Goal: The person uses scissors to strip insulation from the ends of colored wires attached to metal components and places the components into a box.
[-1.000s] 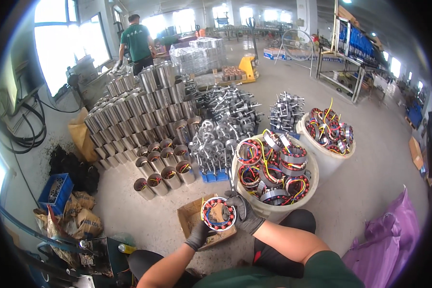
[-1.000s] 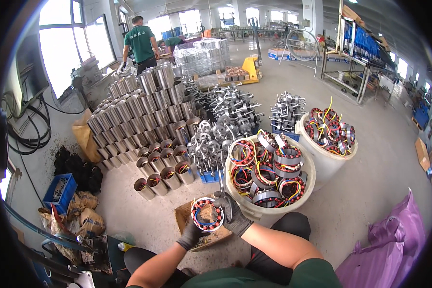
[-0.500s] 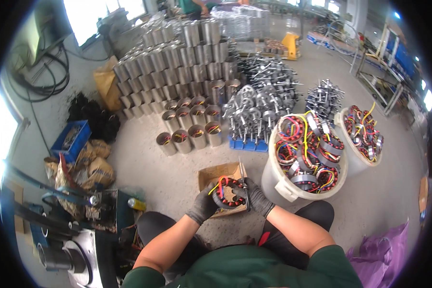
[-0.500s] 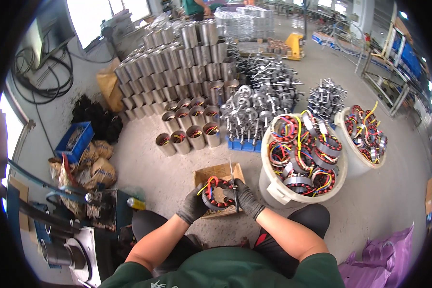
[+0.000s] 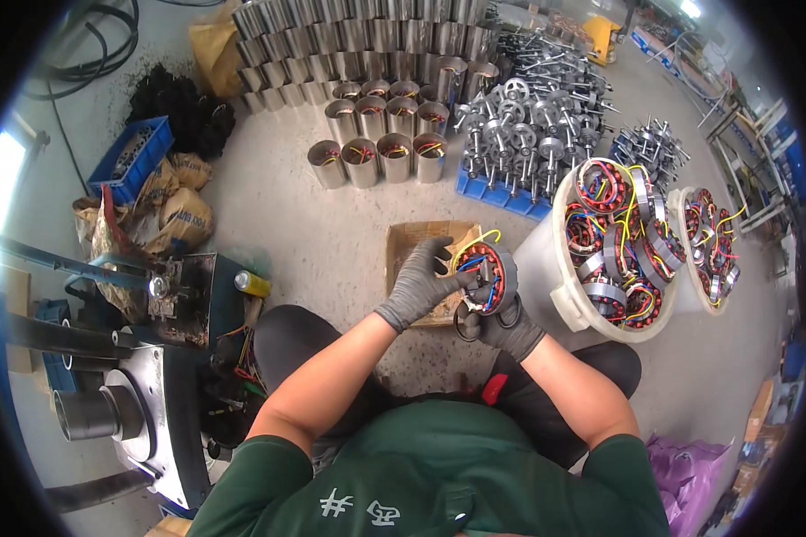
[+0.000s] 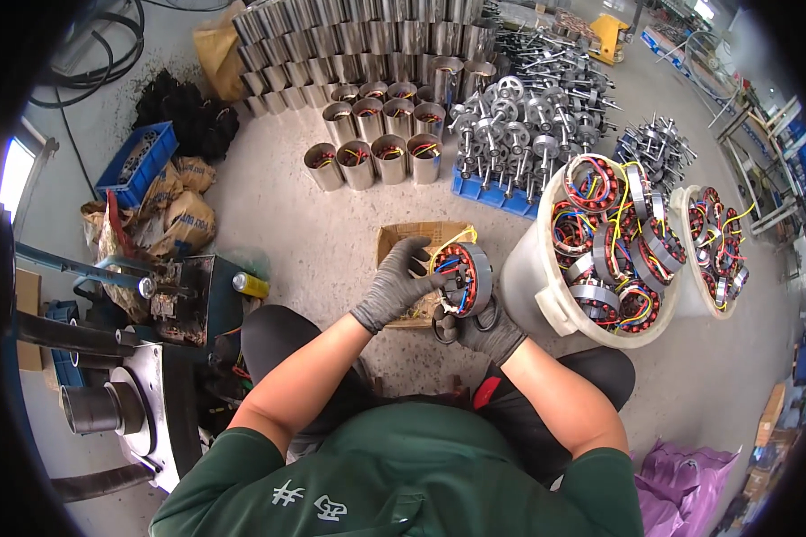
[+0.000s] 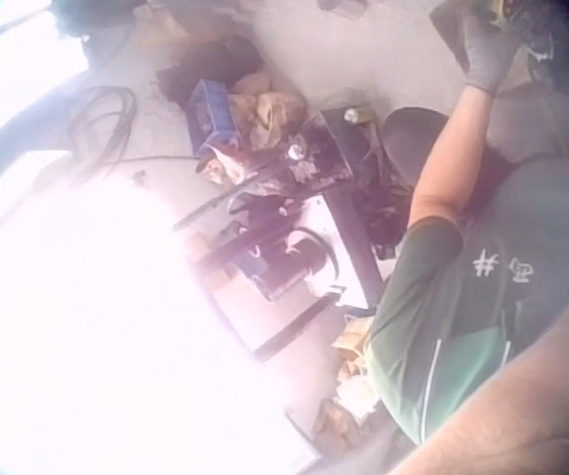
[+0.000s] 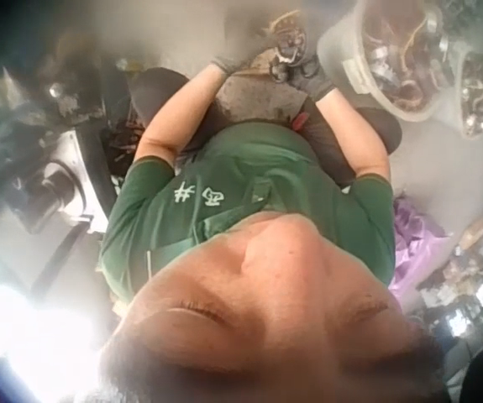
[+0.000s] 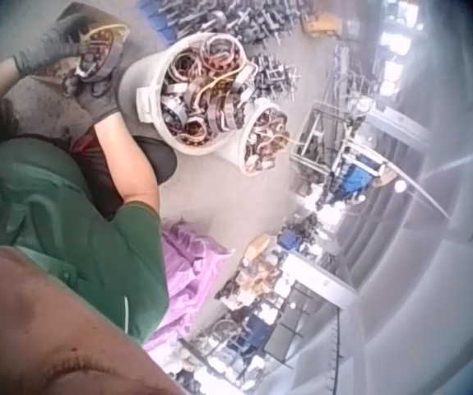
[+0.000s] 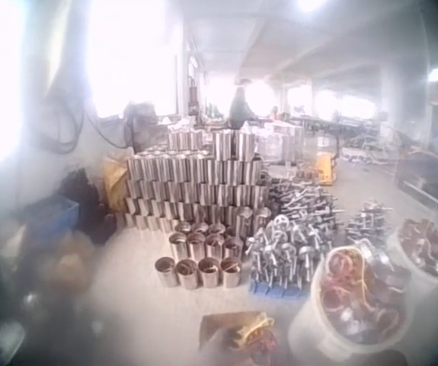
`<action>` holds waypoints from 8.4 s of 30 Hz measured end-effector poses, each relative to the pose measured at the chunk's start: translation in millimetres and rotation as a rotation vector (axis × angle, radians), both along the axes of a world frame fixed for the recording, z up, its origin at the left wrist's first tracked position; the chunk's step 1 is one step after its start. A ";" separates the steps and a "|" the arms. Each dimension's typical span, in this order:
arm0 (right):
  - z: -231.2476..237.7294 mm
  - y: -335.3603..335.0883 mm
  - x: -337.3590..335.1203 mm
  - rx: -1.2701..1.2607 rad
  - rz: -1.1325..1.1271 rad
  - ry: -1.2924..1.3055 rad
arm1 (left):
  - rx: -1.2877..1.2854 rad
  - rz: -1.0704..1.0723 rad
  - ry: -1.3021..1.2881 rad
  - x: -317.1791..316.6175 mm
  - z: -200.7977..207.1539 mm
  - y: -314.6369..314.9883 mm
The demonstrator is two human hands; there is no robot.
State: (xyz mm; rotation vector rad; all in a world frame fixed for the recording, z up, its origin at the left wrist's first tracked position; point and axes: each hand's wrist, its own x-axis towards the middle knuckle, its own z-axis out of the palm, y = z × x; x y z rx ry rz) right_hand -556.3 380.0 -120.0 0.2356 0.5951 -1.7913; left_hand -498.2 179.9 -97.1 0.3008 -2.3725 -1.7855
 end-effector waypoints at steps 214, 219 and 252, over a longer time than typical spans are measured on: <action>23.6 -7.0 -7.4 0.425 0.230 0.666 | 0.698 0.183 -0.232 16.3 -15.1 -8.7; 20.5 -7.2 -3.4 0.403 0.218 0.653 | 0.641 0.207 -0.230 14.1 -16.7 -10.1; 30.2 -18.4 16.9 0.560 0.323 0.657 | 0.246 0.149 -0.341 9.2 -43.4 -11.1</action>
